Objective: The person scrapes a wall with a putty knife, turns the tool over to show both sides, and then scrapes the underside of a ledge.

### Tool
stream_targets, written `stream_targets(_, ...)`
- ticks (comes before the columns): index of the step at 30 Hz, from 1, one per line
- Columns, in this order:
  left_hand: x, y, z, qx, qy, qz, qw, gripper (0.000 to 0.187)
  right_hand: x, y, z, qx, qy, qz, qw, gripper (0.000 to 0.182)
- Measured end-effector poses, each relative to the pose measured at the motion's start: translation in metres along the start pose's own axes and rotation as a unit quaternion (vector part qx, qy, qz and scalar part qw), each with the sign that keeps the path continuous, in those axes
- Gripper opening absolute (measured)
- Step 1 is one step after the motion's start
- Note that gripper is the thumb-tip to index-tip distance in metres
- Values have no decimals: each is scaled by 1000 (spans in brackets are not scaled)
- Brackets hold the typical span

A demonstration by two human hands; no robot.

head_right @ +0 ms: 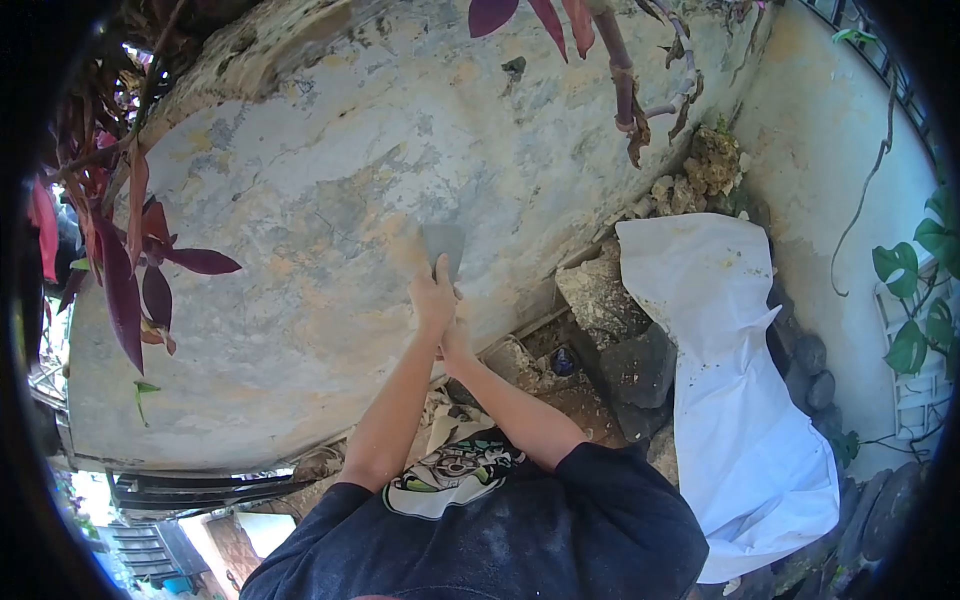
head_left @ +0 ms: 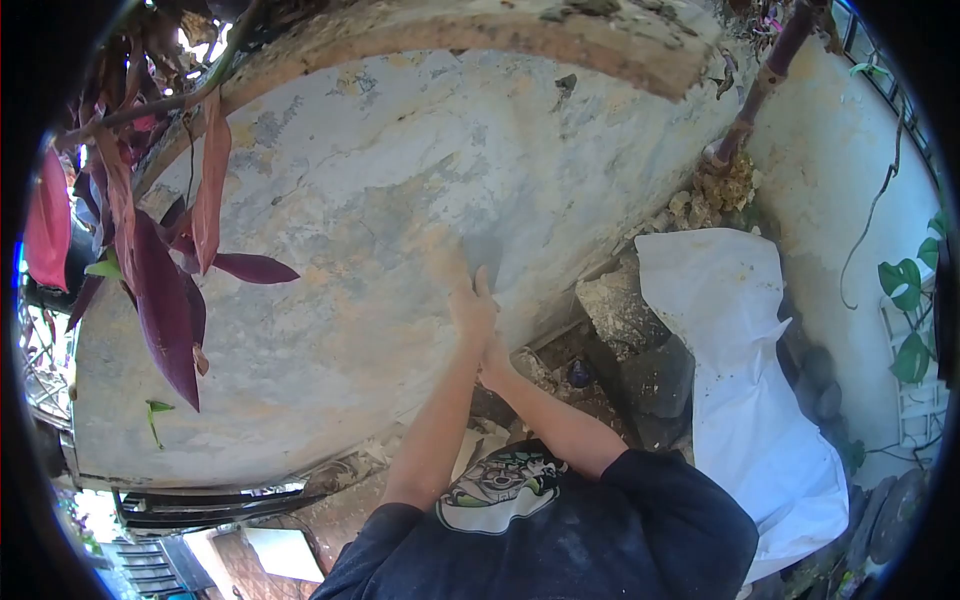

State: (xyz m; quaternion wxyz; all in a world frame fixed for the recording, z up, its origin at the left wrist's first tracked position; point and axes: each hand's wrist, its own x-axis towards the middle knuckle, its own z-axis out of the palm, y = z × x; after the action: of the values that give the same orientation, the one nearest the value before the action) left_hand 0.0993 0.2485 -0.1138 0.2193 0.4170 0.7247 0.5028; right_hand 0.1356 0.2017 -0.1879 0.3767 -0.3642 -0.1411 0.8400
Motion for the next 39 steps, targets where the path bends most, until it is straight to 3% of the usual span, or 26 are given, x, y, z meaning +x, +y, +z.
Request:
stream_targets(2, 12, 14, 2, -19, 18, 12, 1000, 34, 11, -9, 10, 1, 47, -27, 999, 32)
stream_targets(4, 34, 28, 8, 77, 19, 131, 988, 37, 19, -28, 18, -174, -23, -252, 952, 29)
stream_targets(5, 27, 32, 7, 77, 16, 128, 989, 37, 12, -29, 19, -174, -20, -250, 952, 29)
stream_targets(7, 25, 65, 0, 16, -51, 30, 998, 36, 0, -50, 40, 1, 21, -130, 991, 26)
stream_targets(8, 26, 65, 0, 19, -54, 32, 998, 36, 0, -50, 39, 5, 22, -132, 991, 26)
stream_targets(10, 21, 53, 5, 15, -22, 56, 998, 39, 5, -38, 20, -39, -42, -177, 982, 30)
stream_targets(11, 17, 44, 8, 13, -23, 59, 998, 39, 5, -30, 12, -39, -42, -181, 982, 30)
stream_targets(13, 9, 30, 11, -59, 2, 61, 996, 39, 4, -22, 4, -17, -3, -100, 995, 33)
stream_targets(16, 18, 38, 15, -9, 4, 53, 999, 36, 7, -39, 8, -91, 16, -114, 989, 37)
stream_targets(19, 28, 69, 14, -6, -27, 34, 999, 34, 10, -60, 15, -69, -25, -160, 984, 36)
stream_targets(22, 26, 69, 17, -46, -28, 25, 998, 41, 6, -61, 21, -64, 3, -170, 983, 36)
stream_targets(26, 18, 43, 29, -20, -12, 18, 1000, 40, 7, -48, 0, -66, 10, -157, 985, 34)
stream_targets(32, 25, 55, 36, -64, -19, 2, 998, 38, 12, -64, 1, -64, 5, -125, 990, 37)
stream_targets(34, 26, 39, 39, 0, -10, 107, 994, 38, 15, -60, -3, -96, 10, -134, 986, 39)
stream_targets(35, 24, 32, 42, 0, -12, 106, 994, 38, 16, -58, -5, -96, 12, -134, 986, 39)
stream_targets(38, 15, 30, 46, -38, -13, 75, 996, 39, 13, -55, -13, -67, 35, -141, 987, 37)
stream_targets(39, 21, 9, 54, -6, 5, 75, 997, 39, 11, -56, -19, -88, 25, -120, 989, 26)
